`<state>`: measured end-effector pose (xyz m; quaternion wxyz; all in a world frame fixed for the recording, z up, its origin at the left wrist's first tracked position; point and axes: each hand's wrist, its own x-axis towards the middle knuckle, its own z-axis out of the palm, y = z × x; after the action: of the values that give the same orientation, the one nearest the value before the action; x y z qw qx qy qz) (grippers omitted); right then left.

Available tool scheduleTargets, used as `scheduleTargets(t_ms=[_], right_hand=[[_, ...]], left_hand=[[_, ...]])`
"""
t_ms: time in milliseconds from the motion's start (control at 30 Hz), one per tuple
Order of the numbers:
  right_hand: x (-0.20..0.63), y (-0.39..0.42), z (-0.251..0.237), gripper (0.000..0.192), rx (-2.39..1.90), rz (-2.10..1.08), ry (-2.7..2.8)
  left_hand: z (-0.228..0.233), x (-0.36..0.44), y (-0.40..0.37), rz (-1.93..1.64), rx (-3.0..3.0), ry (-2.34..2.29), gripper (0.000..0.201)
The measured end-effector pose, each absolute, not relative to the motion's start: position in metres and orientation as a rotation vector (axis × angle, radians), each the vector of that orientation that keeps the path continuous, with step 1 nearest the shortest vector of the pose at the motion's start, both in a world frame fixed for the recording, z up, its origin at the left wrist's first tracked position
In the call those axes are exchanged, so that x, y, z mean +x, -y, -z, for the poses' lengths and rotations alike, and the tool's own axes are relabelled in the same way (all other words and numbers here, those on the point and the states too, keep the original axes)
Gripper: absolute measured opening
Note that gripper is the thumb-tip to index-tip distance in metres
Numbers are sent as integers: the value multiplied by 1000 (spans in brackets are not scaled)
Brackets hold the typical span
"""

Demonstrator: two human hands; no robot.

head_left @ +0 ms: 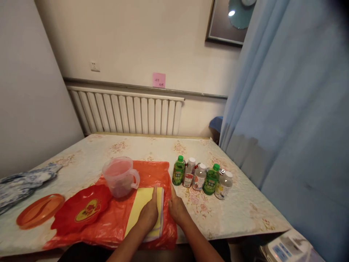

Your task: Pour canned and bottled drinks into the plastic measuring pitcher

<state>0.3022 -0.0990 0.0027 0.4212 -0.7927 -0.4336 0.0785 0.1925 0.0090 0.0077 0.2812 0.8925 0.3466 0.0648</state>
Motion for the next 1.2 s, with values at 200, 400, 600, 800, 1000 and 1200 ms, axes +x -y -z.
scheduleTargets(t_ms=[200, 400, 600, 800, 1000, 1200], right_hand=[[331, 134, 11, 43, -1871, -30, 944], [421, 217, 25, 55, -1933, 485, 194], [491, 244, 36, 78, -1987, 467, 168], [512, 236, 54, 66, -1997, 395, 183], [515, 234, 54, 52, -2004, 411, 130], [480, 247, 40, 49, -1993, 412, 144]], left_hand=[[-5, 189, -4, -212, 2321, -753, 60], [-4, 182, 14, -189, 2135, -595, 39], [0, 193, 32, -128, 2107, -563, 40], [10, 196, 32, -118, 2043, -586, 35], [14, 196, 33, -102, 2020, -544, 36], [9, 201, 39, -156, 2022, -537, 37]])
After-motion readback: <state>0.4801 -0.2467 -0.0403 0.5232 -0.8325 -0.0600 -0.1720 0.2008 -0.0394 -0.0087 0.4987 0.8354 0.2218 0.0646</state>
